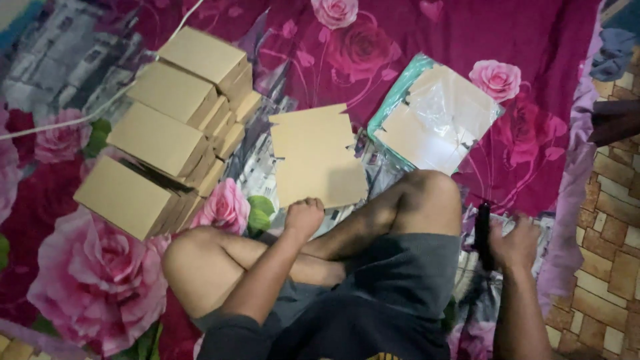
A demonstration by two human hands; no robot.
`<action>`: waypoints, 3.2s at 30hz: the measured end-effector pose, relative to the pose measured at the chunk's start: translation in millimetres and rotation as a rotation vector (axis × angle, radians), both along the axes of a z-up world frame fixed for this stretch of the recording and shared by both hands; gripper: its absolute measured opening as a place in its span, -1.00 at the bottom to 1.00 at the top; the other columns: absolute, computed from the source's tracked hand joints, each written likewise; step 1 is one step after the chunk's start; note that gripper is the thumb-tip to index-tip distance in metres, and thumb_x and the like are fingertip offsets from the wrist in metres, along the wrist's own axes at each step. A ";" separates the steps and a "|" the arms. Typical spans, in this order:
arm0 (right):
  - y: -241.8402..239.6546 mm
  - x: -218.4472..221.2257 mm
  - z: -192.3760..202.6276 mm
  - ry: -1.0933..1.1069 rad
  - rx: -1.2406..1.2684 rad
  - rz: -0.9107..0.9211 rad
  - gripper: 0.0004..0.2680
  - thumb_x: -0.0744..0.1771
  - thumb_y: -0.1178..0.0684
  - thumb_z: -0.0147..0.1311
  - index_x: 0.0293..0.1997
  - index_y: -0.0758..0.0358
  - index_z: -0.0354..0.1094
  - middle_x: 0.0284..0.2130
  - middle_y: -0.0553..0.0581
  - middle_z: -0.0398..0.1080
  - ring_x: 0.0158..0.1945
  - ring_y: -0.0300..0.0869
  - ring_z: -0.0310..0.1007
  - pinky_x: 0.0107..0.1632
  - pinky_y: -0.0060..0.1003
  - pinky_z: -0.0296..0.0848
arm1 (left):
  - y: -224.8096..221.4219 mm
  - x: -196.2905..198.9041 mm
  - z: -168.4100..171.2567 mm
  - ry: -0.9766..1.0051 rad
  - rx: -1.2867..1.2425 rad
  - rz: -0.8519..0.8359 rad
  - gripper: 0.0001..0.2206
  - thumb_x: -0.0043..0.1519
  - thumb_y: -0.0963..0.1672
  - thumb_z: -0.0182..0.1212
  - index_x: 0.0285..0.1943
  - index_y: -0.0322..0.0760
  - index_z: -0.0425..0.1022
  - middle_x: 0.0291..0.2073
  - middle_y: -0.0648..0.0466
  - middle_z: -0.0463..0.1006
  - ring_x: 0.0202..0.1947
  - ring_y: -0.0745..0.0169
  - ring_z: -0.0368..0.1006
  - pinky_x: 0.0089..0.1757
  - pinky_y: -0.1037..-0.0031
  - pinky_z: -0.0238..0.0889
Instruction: Folding flat cardboard templates into boxes and stacking them.
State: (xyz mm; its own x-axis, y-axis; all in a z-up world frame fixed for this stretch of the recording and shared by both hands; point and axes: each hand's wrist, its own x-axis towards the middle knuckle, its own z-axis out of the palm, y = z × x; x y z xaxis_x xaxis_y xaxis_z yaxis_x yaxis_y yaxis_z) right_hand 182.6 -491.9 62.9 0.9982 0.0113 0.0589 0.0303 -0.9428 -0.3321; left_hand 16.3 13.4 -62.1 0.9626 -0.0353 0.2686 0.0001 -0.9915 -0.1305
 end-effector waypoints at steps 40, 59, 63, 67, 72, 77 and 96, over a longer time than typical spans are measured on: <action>387.9 11.5 -91.1 0.069 -0.551 1.219 -0.58 0.35 -0.20 -0.06 0.41 -0.12 0.25 0.36 -0.02 0.26 0.42 -0.04 0.16 0.36 0.47 -0.01 | 29.2 38.4 53.2 0.986 -0.365 0.364 -0.43 0.42 -0.18 -0.50 0.68 -0.16 -0.38 0.65 0.01 -0.43 0.61 -0.09 -0.51 0.42 -0.06 -0.42; 399.3 16.1 -79.2 -0.095 -0.626 1.295 -0.86 0.36 -0.06 -0.14 -0.15 -0.07 0.40 -0.17 -0.05 0.36 -0.17 -0.17 0.50 -0.27 -0.11 0.51 | 34.9 35.4 42.9 0.847 -0.389 0.372 -0.50 0.41 -0.18 -0.22 0.58 -0.34 0.00 0.55 -0.22 0.03 0.54 -0.26 -0.07 0.35 -0.09 -0.11; 401.4 9.1 -67.0 -0.011 -0.737 1.257 -0.82 0.39 -0.12 -0.17 -0.10 -0.06 0.40 -0.12 -0.05 0.39 -0.08 -0.18 0.50 -0.20 -0.16 0.53 | 40.7 19.6 6.9 0.578 -0.379 0.411 -0.60 0.44 -0.12 -0.18 0.39 -0.43 0.33 0.31 -0.30 0.39 0.35 -0.30 0.29 0.19 -0.08 0.14; 402.6 8.8 -61.5 -0.015 -0.808 1.290 -0.84 0.38 -0.05 -0.18 -0.08 -0.01 0.37 -0.16 -0.02 0.37 -0.13 -0.17 0.50 -0.27 -0.14 0.50 | 43.4 20.5 -12.5 0.420 -0.310 0.347 -0.62 0.43 -0.09 -0.10 0.26 -0.47 0.45 0.12 -0.33 0.53 0.18 -0.33 0.44 0.07 -0.05 0.26; 410.1 -2.7 -6.8 0.171 -0.889 1.237 -0.77 0.46 -0.12 -0.29 0.11 -0.02 0.33 0.03 0.00 0.38 0.08 -0.17 0.47 0.05 -0.13 0.44 | 51.2 17.2 17.7 0.365 -0.280 0.296 -0.67 0.36 -0.15 -0.14 0.13 -0.42 0.52 -0.07 -0.23 0.61 0.00 -0.22 0.53 -0.04 0.00 0.32; 418.9 -3.0 23.1 0.255 -0.852 1.208 -0.73 0.47 -0.15 -0.34 0.22 -0.01 0.25 0.14 0.04 0.28 0.19 -0.12 0.36 0.18 -0.06 0.35 | 55.5 23.6 26.9 0.263 -0.262 0.291 -0.73 0.30 -0.16 -0.08 -0.03 -0.35 0.57 -0.25 -0.16 0.62 -0.16 -0.15 0.57 -0.15 0.02 0.37; 410.7 89.9 -84.2 0.475 0.109 0.957 -0.74 0.27 -0.06 0.14 -0.01 0.18 0.49 -0.25 0.33 0.54 -0.10 0.35 0.54 -0.05 0.23 0.49 | 121.2 55.7 118.2 0.625 -0.967 0.589 -0.76 0.39 -0.05 0.03 0.10 -0.06 0.57 -0.06 -0.23 0.61 0.11 -0.28 0.51 0.11 0.03 0.40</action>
State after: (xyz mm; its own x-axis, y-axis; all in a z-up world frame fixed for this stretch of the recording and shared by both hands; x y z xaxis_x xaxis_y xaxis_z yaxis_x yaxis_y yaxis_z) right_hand 272.5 -81.1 -21.3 0.4986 0.8185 -0.2853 0.5860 -0.5608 -0.5848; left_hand 72.0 134.6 56.1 0.7375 0.3901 -0.5513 0.6662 -0.5545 0.4987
